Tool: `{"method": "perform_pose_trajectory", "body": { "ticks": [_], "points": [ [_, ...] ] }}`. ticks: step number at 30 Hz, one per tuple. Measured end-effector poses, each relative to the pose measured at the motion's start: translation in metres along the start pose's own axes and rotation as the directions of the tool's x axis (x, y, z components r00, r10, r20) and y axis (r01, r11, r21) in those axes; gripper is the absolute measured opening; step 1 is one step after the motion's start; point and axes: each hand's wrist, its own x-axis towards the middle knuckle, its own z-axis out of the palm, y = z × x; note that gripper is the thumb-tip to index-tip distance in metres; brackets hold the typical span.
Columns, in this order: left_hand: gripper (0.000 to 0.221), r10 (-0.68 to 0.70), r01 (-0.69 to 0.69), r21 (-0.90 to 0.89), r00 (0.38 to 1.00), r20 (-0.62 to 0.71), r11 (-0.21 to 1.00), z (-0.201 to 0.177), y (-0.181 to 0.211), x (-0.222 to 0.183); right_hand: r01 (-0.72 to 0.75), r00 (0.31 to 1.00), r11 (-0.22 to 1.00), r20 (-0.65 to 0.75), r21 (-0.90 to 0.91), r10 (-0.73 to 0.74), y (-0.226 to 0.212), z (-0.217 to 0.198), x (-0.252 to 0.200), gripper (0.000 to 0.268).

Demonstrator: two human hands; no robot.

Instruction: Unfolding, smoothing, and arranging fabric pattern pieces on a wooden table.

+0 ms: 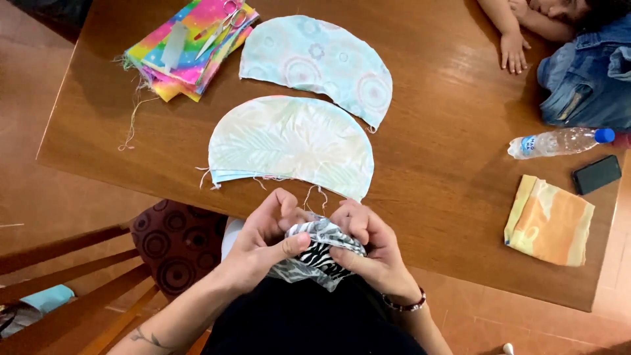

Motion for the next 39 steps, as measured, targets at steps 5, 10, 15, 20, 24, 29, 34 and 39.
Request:
{"method": "perform_pose_trajectory", "body": {
  "ticks": [5,10,15,20,24,29,34,39],
  "points": [
    [0.031,-0.035,0.035,-0.009,0.999,0.034,0.999,0.005,0.004,0.005,-0.056,0.997,0.943,-0.035,0.329,0.071,0.015,-0.001,-0.009,0.044],
    [0.03,0.029,-0.043,0.303,0.998,0.05,0.952,0.007,0.017,0.013,0.01,0.983,0.867,-0.162,0.498,0.081,0.019,-0.006,-0.002,0.04],
    [0.024,0.447,-0.282,0.859,0.892,0.071,0.428,-0.003,0.006,0.016,0.046,0.987,0.825,-0.1,-0.563,-0.123,0.02,-0.02,0.007,0.06],
    [0.009,0.609,-0.63,0.774,0.587,0.534,-0.072,0.003,0.008,0.028,0.28,0.797,0.599,-0.166,-0.75,-0.58,0.028,-0.008,0.024,0.028],
    [0.019,0.715,-0.602,0.768,0.435,0.547,-0.22,0.004,-0.006,0.038,0.389,0.666,0.447,-0.089,-0.805,-0.74,0.021,0.006,0.03,0.037],
    [0.035,0.789,-0.575,0.78,0.349,0.505,-0.245,0.003,-0.013,0.055,0.355,0.601,0.403,-0.125,-0.843,-0.79,0.026,0.015,0.031,0.029],
    [0.028,0.838,-0.548,0.808,0.319,0.443,-0.219,0.018,-0.008,0.066,0.356,0.548,0.399,-0.157,-0.845,-0.822,0.033,0.016,0.031,0.028],
    [0.023,0.823,-0.45,0.893,0.513,0.246,0.013,0.014,-0.01,0.064,0.513,0.597,0.463,-0.086,-0.723,-0.797,0.03,0.012,0.027,0.028]
  ]
}}
